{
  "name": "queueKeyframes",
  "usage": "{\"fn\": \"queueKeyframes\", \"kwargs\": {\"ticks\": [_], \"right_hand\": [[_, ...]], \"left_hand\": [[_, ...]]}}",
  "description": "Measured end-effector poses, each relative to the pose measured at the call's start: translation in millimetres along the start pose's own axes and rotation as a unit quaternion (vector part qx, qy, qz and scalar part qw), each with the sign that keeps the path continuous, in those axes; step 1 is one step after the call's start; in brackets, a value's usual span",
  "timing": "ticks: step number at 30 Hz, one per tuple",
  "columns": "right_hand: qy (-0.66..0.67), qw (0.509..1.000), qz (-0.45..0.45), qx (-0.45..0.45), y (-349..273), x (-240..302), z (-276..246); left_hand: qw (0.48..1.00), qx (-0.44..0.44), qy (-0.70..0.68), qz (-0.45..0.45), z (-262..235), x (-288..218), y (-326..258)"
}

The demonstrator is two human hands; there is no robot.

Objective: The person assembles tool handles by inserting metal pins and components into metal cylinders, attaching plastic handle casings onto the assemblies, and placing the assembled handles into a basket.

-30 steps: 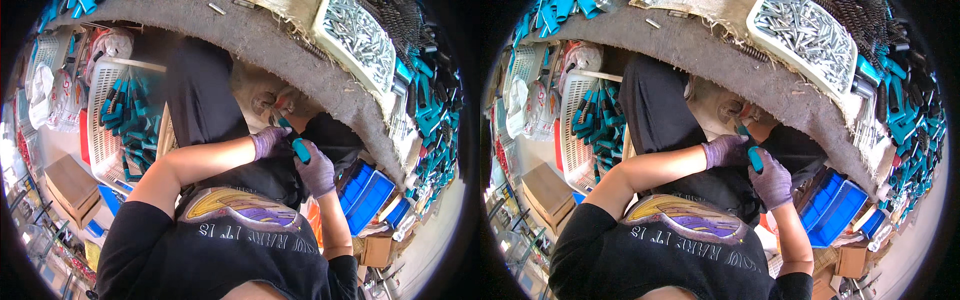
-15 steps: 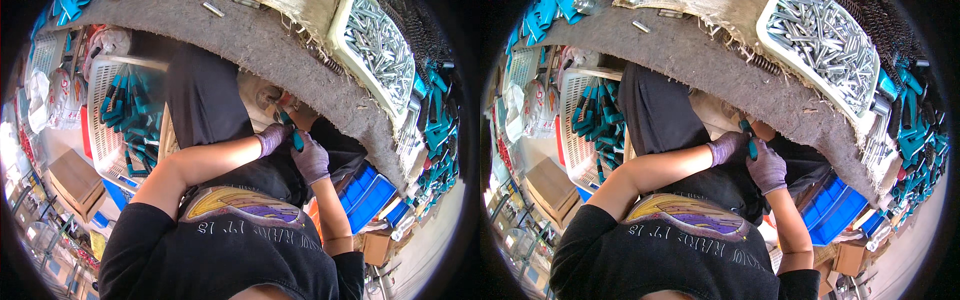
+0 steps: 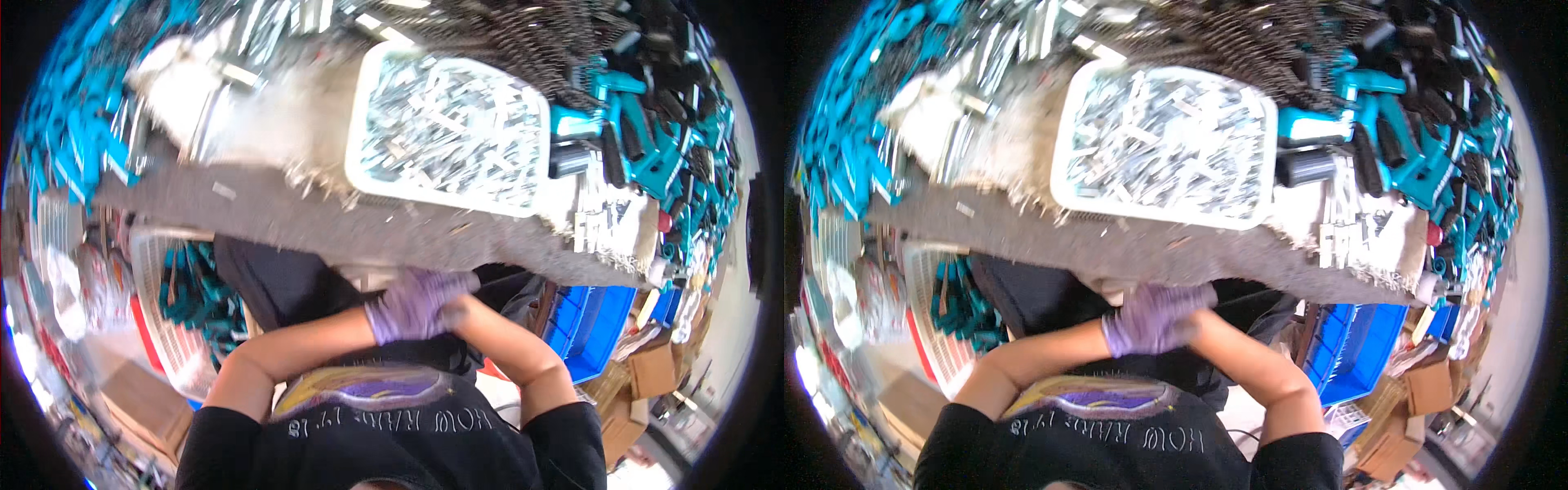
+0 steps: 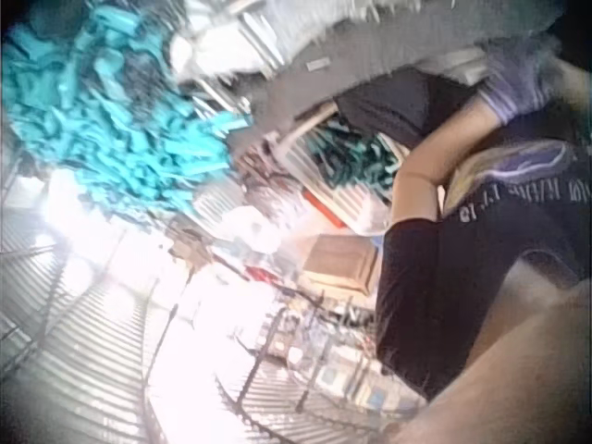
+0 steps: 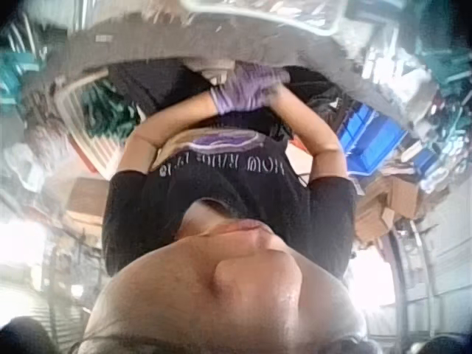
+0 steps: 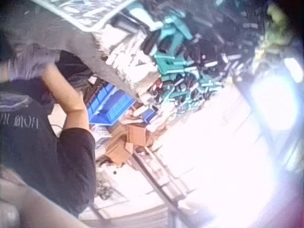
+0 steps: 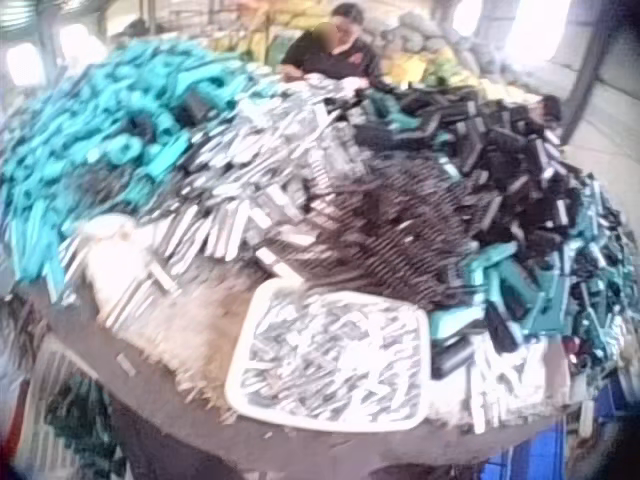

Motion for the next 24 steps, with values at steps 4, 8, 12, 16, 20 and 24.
{"fn": "queueKeyframes", "kwargs": {"ticks": [4, 8, 12, 16, 20, 24], "right_hand": [[-0.028, 0.999, 0.04, -0.011, 18, 8, -9], [-0.046, 0.995, 0.091, -0.015, 36, 9, 8], [-0.033, 0.993, 0.112, 0.008, 19, -11, -3], [-0.024, 0.994, 0.101, 0.044, 47, -13, -16], [-0.017, 0.993, 0.091, 0.066, 39, -19, -16], [-0.005, 0.992, 0.084, 0.092, 46, -8, -12]], "left_hand": [[0.984, 0.174, -0.011, -0.018, 75, 25, -12], [0.988, 0.094, 0.116, 0.027, 70, 48, -19], [0.987, 0.156, -0.036, -0.024, 52, 22, 8], [0.995, 0.085, -0.053, 0.019, 100, 79, -29], [0.992, 0.105, 0.049, 0.045, 67, 53, 0], [0.989, 0.083, 0.108, 0.063, 54, 31, 3]]}}
Point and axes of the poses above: each hand's wrist, its own y-axis towards the middle knuckle, its own z-axis out of the palm, x = y × z, the point moved 10 cm from there along y, towards the middle knuckle, and after that the axes turned 11 degrees about y, right-handed, at the moved point
